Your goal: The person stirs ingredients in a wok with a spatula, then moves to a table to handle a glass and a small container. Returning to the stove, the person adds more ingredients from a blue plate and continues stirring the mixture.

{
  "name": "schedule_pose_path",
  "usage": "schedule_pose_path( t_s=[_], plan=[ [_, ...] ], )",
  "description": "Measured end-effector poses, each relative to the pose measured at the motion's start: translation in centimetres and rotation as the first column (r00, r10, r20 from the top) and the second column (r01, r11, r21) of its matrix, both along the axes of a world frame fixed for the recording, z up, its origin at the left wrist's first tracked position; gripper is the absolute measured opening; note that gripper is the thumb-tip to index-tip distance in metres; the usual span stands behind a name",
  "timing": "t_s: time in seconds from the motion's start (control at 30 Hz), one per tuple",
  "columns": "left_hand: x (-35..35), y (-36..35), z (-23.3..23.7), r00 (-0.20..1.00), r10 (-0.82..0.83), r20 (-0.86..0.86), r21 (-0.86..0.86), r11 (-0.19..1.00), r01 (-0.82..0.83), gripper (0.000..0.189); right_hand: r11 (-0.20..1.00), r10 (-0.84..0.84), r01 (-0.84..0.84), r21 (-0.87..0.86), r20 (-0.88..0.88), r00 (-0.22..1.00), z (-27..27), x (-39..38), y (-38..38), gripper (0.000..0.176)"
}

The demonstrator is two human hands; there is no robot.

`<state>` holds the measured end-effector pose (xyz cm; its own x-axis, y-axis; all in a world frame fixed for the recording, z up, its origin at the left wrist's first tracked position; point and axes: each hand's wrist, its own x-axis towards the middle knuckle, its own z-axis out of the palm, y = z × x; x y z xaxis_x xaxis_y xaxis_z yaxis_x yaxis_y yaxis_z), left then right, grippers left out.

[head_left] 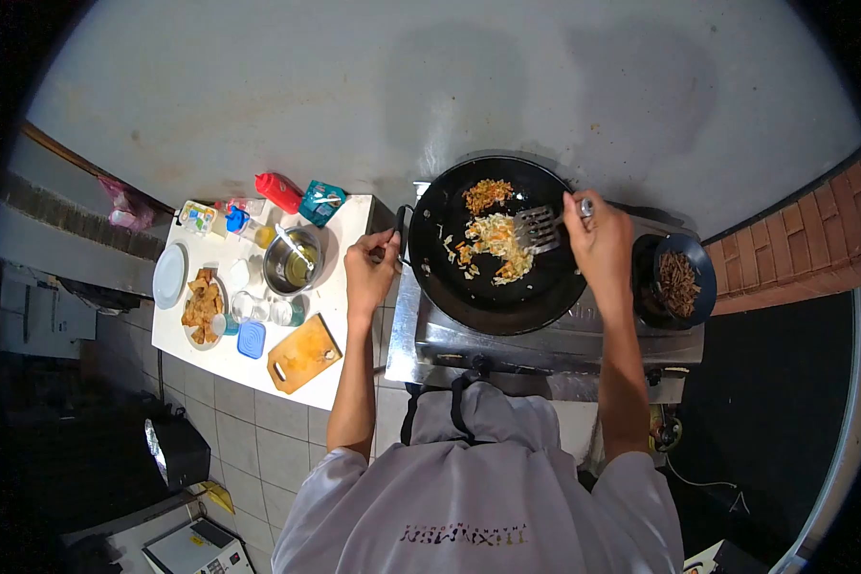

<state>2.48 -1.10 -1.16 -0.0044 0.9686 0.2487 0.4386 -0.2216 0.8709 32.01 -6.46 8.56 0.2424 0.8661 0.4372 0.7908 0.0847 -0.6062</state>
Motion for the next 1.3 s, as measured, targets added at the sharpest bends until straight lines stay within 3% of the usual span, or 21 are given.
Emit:
schedule_pose_path(
  t_s=[0.13,0.17,0.27,0.33,0.5,0.6,0.63,0.7,0.83,0.93,0.97,1.03,1.13,1.23,1.3],
  plan=[
    [0.3,0.0,0.4,1.0,0.01,-0.004,-0.028,1.0,-0.01,0.025,0.998,-0.05,0.045,0.033,0.147,0.988,-1.9,-1.0,1.6,0.023],
    [0.3,0.0,0.3,1.0,0.017,-0.019,-0.014,1.0,-0.018,0.025,1.0,0.006,-0.005,-0.01,0.021,1.0,-2.4,-1.6,2.0,0.023],
    [0.1,0.0,0.3,1.0,0.009,-0.011,-0.017,1.0,-0.009,0.025,0.997,0.062,-0.062,0.04,-0.005,0.998,-1.9,-3.5,1.9,0.022],
    [0.0,0.1,-0.1,1.0,0.009,-0.009,-0.005,1.0,-0.01,0.025,0.99,0.133,-0.125,0.06,-0.155,0.979,-0.3,-4.5,1.1,0.021],
    [0.2,0.0,0.6,1.0,0.018,0.019,-0.064,0.998,-0.017,0.026,0.967,0.255,-0.254,0.021,-0.072,0.964,-2.2,-4.1,0.7,0.021],
    [0.0,0.0,-0.1,1.0,0.006,0.013,0.012,1.0,-0.007,0.026,0.996,0.068,-0.07,0.053,0.026,0.997,-1.2,-3.0,1.0,0.022],
    [0.2,-0.1,0.5,1.0,0.015,0.02,-0.015,1.0,-0.015,0.026,0.996,0.068,-0.069,0.053,0.025,0.997,-1.2,-3.2,1.1,0.022],
    [0.4,-0.1,0.6,1.0,0.012,0.027,-0.044,0.999,-0.011,0.026,0.996,0.084,-0.08,0.036,-0.156,0.984,-1.2,-4.0,1.1,0.022],
    [0.3,0.0,0.6,0.998,0.006,0.055,-0.06,0.998,-0.002,0.027,0.988,0.156,-0.157,-0.014,-0.062,0.986,-2.8,-4.3,0.8,0.022],
    [0.4,-0.1,0.6,0.997,0.033,0.076,-0.091,0.996,-0.027,0.026,0.998,0.036,-0.035,-0.06,0.021,0.999,-2.1,-2.5,1.2,0.023],
    [0.1,0.2,-0.5,0.999,0.018,0.051,-0.033,0.999,-0.016,0.026,0.999,0.011,-0.012,0.031,0.034,0.999,-1.8,-2.2,1.4,0.024],
    [0.2,0.2,-0.1,1.0,0.003,0.026,0.024,1.0,-0.004,0.026,1.0,-0.002,0.004,0.021,-0.101,0.995,-1.2,-2.7,1.7,0.023],
    [0.5,-0.2,0.6,0.997,0.01,0.071,-0.07,0.998,-0.005,0.026,0.998,0.032,-0.015,0.06,-0.286,0.958,-1.8,-5.2,2.0,0.023],
    [0.5,-0.1,0.7,0.998,0.008,0.07,-0.056,0.998,-0.004,0.027,0.995,0.052,-0.037,0.091,-0.175,0.983,-3.5,-6.1,1.6,0.024],
    [0.5,-0.3,1.1,0.996,-0.002,0.086,-0.086,0.996,0.01,0.028,0.999,-0.035,0.03,-0.042,-0.102,0.994,-3.2,-4.9,0.9,0.025]
  ],
)
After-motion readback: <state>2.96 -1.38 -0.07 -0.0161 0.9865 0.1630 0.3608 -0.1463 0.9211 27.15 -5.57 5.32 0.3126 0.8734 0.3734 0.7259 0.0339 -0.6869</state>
